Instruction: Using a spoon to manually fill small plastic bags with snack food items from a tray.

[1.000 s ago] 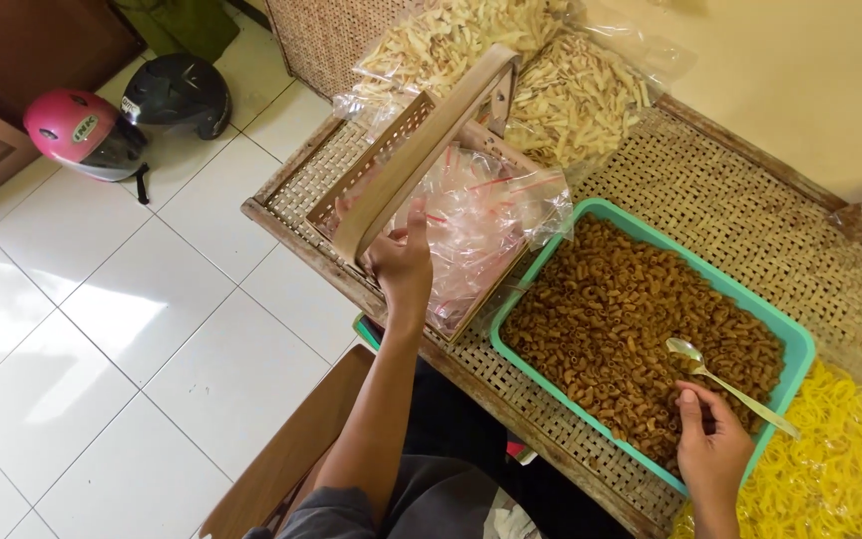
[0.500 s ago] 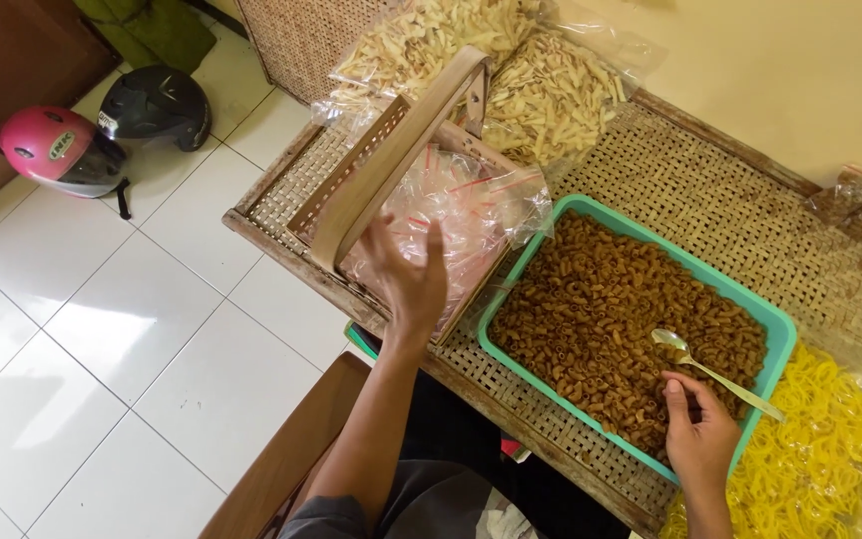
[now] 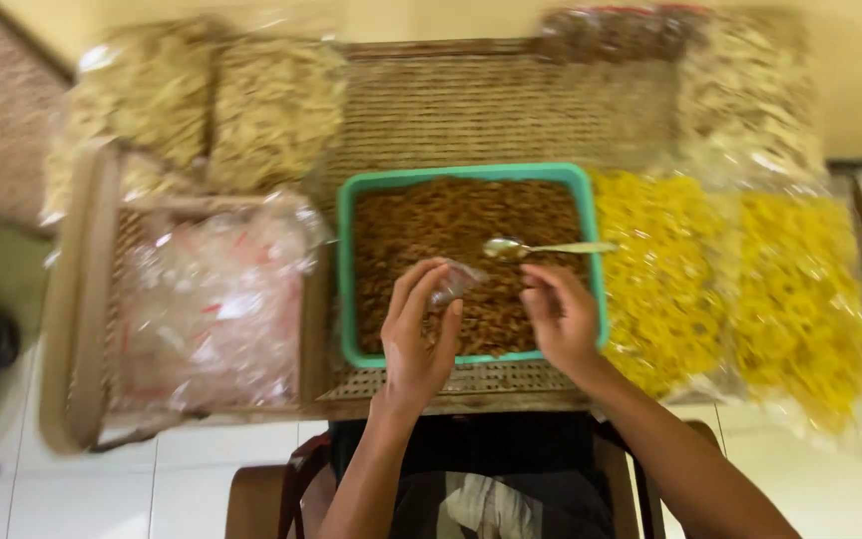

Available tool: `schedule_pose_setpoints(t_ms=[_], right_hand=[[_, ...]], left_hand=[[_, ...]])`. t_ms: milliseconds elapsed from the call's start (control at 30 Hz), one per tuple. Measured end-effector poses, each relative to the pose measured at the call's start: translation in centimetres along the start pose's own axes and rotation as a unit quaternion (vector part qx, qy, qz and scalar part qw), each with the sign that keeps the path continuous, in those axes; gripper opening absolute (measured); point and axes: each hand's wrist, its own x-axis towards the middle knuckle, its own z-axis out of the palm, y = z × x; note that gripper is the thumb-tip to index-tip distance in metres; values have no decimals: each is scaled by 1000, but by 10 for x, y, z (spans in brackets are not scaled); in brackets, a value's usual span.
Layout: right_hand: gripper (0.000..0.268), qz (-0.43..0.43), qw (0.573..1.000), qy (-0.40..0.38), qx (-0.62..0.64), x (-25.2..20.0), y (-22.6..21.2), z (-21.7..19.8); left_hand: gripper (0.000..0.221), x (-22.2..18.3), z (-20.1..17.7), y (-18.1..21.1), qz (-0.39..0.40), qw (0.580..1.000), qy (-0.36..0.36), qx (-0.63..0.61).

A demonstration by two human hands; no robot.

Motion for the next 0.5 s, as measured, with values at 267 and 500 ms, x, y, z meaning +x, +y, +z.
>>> schedule_pose_setpoints(t_ms=[267,500], right_hand=[[13,6,998,-61,33,1,13,0],[13,96,989,-39,103,2,17,-10]], left_hand=[[25,-5,51,-14,-62,984,-167,-13],[21,-20,48,-45,-173,978,-105,51]])
